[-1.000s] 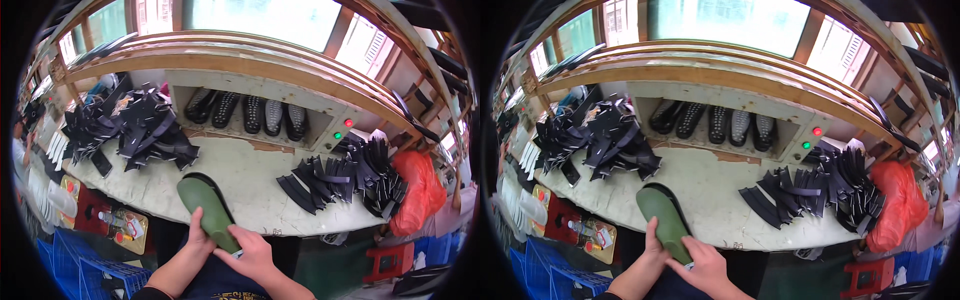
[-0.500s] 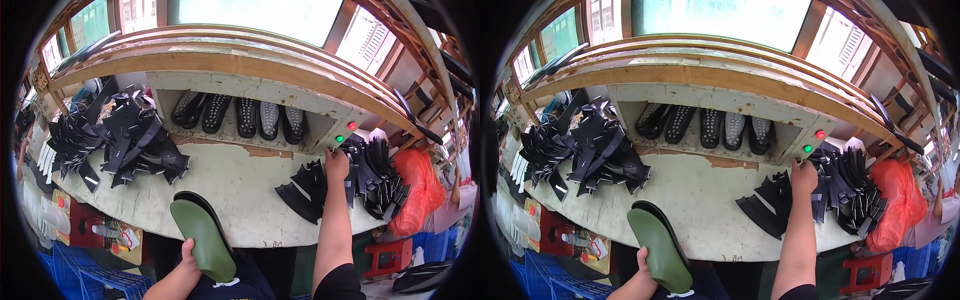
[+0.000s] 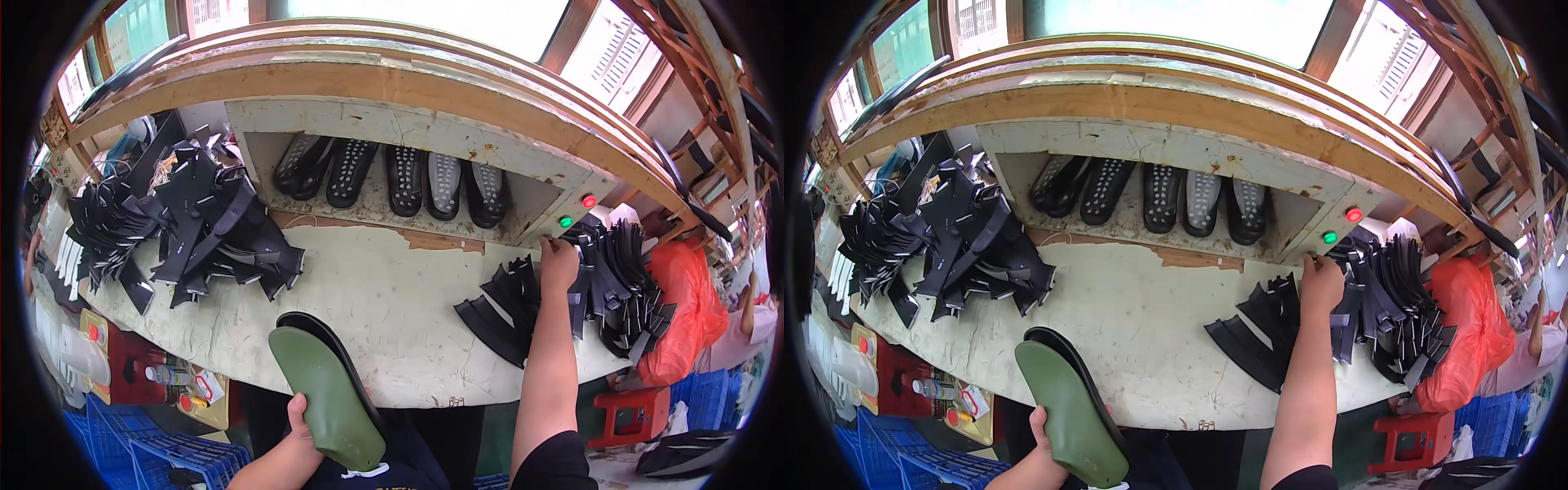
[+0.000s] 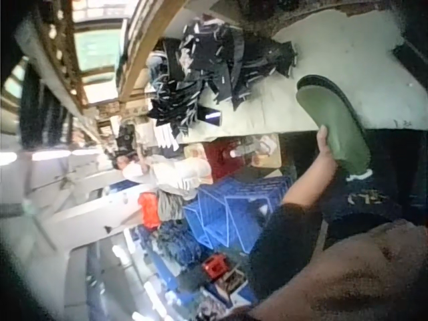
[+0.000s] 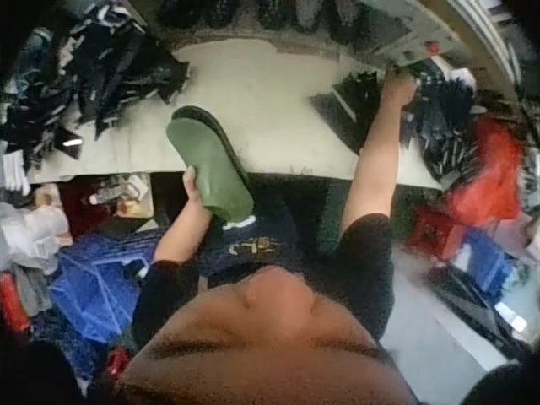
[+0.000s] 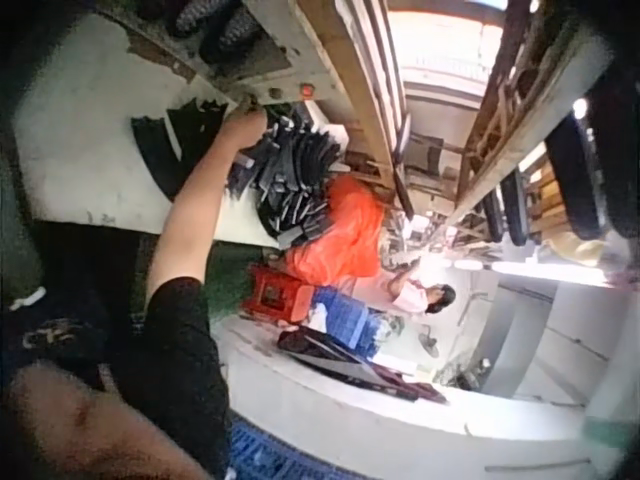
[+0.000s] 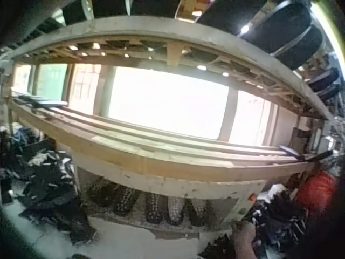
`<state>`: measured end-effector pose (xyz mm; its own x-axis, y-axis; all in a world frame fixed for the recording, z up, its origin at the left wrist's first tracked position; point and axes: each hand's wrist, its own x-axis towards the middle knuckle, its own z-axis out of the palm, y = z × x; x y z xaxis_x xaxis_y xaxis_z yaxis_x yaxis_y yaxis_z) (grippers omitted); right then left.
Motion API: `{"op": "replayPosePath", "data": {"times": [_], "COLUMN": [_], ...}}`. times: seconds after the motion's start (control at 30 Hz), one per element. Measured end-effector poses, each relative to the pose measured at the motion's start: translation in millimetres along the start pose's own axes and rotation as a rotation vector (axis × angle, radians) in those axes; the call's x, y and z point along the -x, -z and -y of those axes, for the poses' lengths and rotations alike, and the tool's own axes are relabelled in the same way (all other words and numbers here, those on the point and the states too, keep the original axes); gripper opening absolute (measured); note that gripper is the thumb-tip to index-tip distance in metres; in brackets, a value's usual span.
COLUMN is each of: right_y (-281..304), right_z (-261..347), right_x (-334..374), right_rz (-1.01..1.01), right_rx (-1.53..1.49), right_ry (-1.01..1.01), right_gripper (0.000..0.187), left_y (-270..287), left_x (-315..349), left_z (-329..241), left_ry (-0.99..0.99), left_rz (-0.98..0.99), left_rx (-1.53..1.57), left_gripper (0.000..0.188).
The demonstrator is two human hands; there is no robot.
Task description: Assembling sandals by fitting soles, straps, and shoe lasts together.
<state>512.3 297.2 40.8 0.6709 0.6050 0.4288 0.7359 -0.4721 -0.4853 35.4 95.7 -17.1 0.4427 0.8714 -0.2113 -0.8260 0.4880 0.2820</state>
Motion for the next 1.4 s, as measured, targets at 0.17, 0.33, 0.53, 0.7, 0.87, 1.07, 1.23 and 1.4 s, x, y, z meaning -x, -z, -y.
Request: {"op": "replayPosePath", "data": {"times": [0.17,0.33,0.53,0.7,0.87,1.07,1.23,1.4], "right_y": [10.3,33.2,134.7,178.8,170.7,181.7,189.0,178.0], "right_z": [7.3,10.3,47.9,98.2,74.9,44.6,74.8,41.5], "right_x": [5.5,36.7,263.3,342.7,366.7,390.2,407.4,404.3], "right_rz": [0.015,-0.091,0.643,0.899,0.914,1.128,0.81,1.182], "right_rx": [0.038,-0.337,-0.782,-0.838,-0.887,-0.768,-0.819,-0.9], "right_ry": [0.014,0.099,0.344,0.434,0.779,0.657,0.08,0.607], "right_gripper": [0.041,0.038,0.03,0.044,0.031,0.027,0.028,0.037], "left_y": [3.4,9.4,-2.9,-10.5,-12.8,-15.4,21.1,1.1], "left_x": [4.8,9.9,1.8,16.2,30.6,58.5,85.0,95.1], "left_z": [-2.1,4.8,-4.7,-6.6,-8.7,-6.8,2.2,3.6], "left_ry": [-0.005,-0.028,-0.069,-0.165,-0.236,-0.168,-0.17,-0.032], "left_rz": [0.007,-0.168,-0.165,-0.092,-0.034,-0.116,-0.02,0.042], "left_rx": [-0.039,-0.079,-0.036,-0.077,-0.022,-0.055,-0.052,0.093], "left_gripper": [0.083,0.083,0.086,0.078,0.073,0.071,0.072,0.07]}}
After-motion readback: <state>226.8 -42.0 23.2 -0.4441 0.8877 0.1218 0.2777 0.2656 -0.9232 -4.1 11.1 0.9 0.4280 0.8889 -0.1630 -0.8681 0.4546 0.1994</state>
